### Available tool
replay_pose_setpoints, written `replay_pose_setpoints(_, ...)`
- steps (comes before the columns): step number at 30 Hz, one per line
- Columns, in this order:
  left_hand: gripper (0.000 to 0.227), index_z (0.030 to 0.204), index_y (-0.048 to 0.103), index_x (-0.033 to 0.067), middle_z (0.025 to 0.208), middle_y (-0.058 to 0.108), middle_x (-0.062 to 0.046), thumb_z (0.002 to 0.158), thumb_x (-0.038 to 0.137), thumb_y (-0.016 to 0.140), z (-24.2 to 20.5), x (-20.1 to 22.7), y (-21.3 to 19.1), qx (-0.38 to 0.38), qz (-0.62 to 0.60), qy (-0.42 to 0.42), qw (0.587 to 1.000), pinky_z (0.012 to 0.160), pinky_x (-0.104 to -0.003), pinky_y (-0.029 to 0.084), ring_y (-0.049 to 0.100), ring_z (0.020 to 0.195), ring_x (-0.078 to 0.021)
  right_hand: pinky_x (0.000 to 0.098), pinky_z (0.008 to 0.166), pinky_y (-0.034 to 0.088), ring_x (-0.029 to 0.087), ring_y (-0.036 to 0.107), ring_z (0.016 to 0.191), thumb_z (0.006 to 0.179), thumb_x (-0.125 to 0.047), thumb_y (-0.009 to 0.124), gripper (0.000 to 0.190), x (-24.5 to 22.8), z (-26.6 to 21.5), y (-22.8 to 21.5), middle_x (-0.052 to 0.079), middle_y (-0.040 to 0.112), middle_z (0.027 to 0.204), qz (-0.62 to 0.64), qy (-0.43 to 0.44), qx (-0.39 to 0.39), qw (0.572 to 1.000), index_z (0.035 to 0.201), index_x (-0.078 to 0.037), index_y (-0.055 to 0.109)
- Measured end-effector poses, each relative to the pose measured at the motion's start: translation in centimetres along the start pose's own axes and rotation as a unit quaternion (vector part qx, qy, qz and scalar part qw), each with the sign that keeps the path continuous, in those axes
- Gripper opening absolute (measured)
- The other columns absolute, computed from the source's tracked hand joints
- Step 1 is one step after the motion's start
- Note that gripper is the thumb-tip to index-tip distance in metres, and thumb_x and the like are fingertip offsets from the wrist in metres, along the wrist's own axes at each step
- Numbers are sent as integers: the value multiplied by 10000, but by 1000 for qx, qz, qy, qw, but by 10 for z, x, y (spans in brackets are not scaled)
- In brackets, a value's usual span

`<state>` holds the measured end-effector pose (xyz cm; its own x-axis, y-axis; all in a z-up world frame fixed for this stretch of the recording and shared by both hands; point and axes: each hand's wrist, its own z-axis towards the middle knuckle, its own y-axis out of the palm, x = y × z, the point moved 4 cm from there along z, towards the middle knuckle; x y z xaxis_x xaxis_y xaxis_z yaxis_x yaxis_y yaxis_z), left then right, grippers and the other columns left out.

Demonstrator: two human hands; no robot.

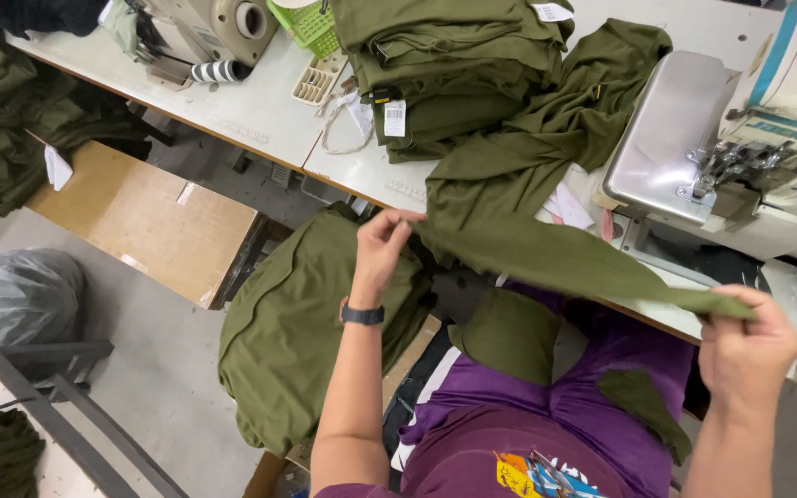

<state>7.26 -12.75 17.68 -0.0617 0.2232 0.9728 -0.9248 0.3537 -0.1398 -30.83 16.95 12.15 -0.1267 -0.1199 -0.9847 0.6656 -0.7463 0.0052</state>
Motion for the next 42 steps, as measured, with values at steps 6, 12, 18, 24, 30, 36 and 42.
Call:
replay_pose_setpoints(6, 170, 922, 736, 74, 943, 739, -13, 949, 233, 682, 67, -8, 31, 61, 43, -30, 997, 820, -287, 539, 656, 903, -130, 273, 903, 542, 99, 599, 1018, 1079, -152, 804, 320, 56, 63, -3, 24, 661, 1138, -139, 58, 99, 984, 1258, 72, 660)
replay_pose_setpoints(12, 221, 853, 734, 77, 827, 740, -9, 954, 270, 702, 88, -73, 48, -7, -3, -151, 988, 703, -273, 539, 650, 771, -109, 396, 1098, 399, 280, 572, 1281, 1045, -280, 735, 508, 59, 57, 15, 196, 634, 1349, -245, 124, 69, 959, 1297, 145, 620)
replay_pose_setpoints(18, 272, 964, 748, 41, 942, 767, -55, 951, 307, 688, 86, -65, 43, -39, -38, -185, 981, 793, -295, 592, 703, 883, -161, 332, 996, 439, 120, 523, 1057, 1112, -284, 712, 367, 71, 57, 8, 7, 620, 1155, -236, 119, 54, 963, 1140, 80, 678)
replay_pose_setpoints(24, 272, 1001, 750, 58, 939, 765, -47, 954, 319, 691, 87, -75, 44, -31, -38, -189, 981, 764, -297, 579, 705, 877, -151, 293, 680, 243, 89, 259, 778, 1153, -116, 619, 485, 50, 42, 20, -74, 270, 790, -201, 36, 42, 978, 764, -127, 330)
replay_pose_setpoints(30, 233, 1043, 735, 69, 974, 760, -23, 973, 282, 675, 83, -73, 45, -39, -55, -174, 982, 805, -277, 581, 692, 900, -128, 295, 717, 296, 101, 311, 794, 1168, -142, 612, 411, 45, 40, 18, -55, 338, 802, -227, 42, 34, 972, 811, -84, 417)
replay_pose_setpoints(36, 244, 1124, 731, 62, 1009, 750, -32, 940, 219, 695, 85, -76, 48, 11, 92, -105, 990, 847, -297, 566, 680, 915, -152, 296, 822, 445, 96, 518, 914, 1162, -173, 660, 174, 50, 43, 16, -19, 619, 966, -211, 47, 44, 975, 1067, -30, 684)
replay_pose_setpoints(42, 247, 1074, 751, 77, 1026, 779, -54, 927, 269, 700, 92, -84, 54, 41, 165, -51, 984, 895, -341, 569, 720, 955, -206, 245, 783, 455, 57, 518, 858, 1170, -195, 639, 156, 58, 42, 9, -52, 601, 915, -142, 82, 55, 985, 1076, -77, 676)
